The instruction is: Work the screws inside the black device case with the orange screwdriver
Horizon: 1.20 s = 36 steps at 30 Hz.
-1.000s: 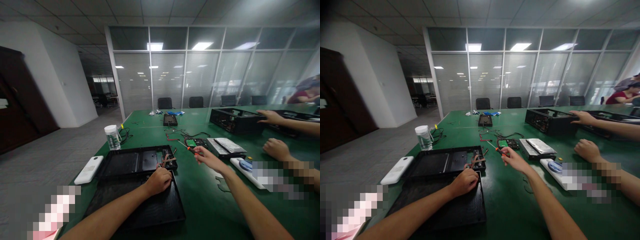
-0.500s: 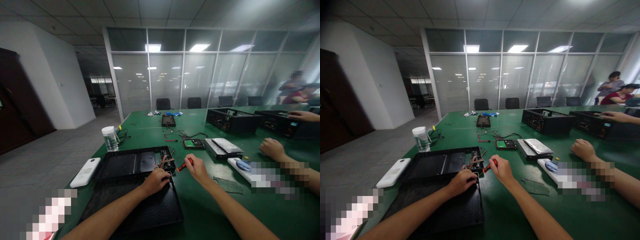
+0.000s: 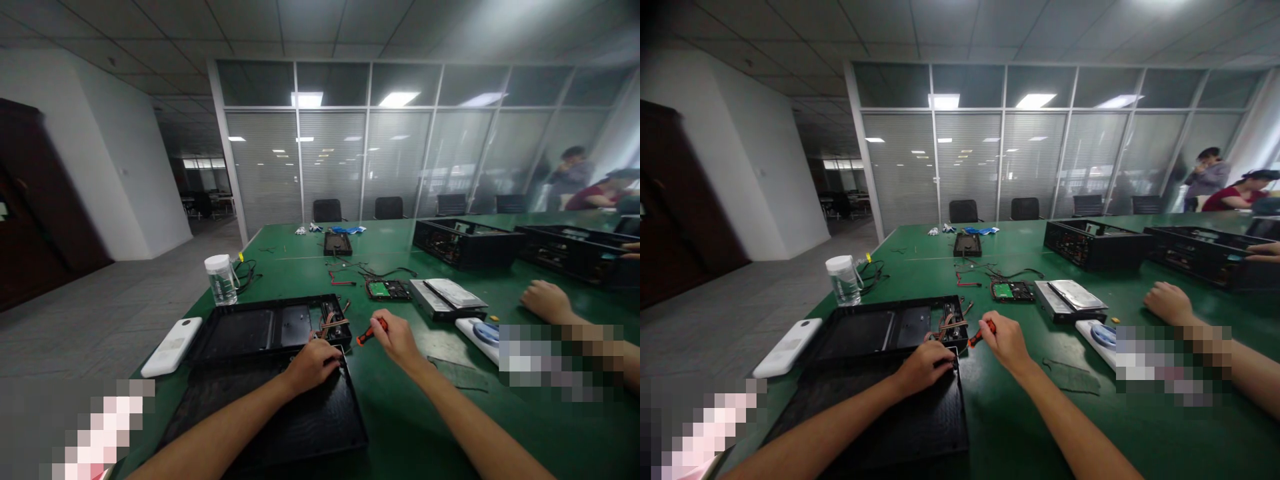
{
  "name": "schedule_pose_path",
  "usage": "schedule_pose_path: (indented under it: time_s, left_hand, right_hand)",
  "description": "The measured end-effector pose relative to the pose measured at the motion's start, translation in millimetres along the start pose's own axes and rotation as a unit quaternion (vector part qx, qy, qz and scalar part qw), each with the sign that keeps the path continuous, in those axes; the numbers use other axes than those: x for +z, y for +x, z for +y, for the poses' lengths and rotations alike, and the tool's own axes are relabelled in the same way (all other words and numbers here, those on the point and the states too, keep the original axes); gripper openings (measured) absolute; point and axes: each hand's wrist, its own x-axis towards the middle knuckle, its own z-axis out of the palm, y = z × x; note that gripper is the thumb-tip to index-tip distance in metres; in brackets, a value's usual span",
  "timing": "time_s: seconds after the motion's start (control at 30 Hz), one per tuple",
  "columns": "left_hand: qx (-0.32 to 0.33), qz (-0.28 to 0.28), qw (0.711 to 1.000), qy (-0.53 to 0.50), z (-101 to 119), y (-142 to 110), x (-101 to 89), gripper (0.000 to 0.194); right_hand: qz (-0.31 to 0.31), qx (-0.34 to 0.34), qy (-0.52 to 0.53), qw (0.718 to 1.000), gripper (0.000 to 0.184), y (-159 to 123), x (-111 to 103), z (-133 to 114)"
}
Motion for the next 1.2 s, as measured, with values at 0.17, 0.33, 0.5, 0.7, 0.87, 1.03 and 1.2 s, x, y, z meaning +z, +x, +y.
schedule_pose_path:
  time_s: [0.17,0.33,0.5,0.7,0.87,1.03,1.2]
  left_hand:
    - [0.003,0.003,1.000,-0.002,-2,-1,0.5,0.015]
    - [0.004,0.006,1.000,-0.005,-1,0,0.1,0.014]
    - [0.005,0.011,1.000,-0.002,0,0,1.0,0.014]
    - [0.007,0.019,1.000,-0.004,-3,-1,3.2,0.014]
    - [0.003,0.019,1.000,-0.004,-2,-1,2.7,0.014]
    - [-0.010,0.028,1.000,-0.009,0,-1,2.9,0.014]
    - [-0.018,0.024,1.000,-0.001,-1,-2,3.1,0.012]
  right_hand:
    - [0.006,0.018,0.008,1.000,0.029,-1,1,3]
    - [-0.003,0.008,-0.004,1.000,0.027,1,-1,-1]
    - [0.002,0.003,0.007,1.000,0.027,3,-2,-7]
    - [-0.006,0.004,-0.017,1.000,0.031,2,0,-4]
    - [-0.110,-0.037,-0.115,0.987,0.038,17,-22,-25]
    - [-0.239,-0.049,-0.204,0.948,0.034,44,-48,-67]
    - [-0.289,-0.029,-0.192,0.937,0.036,63,-43,-89]
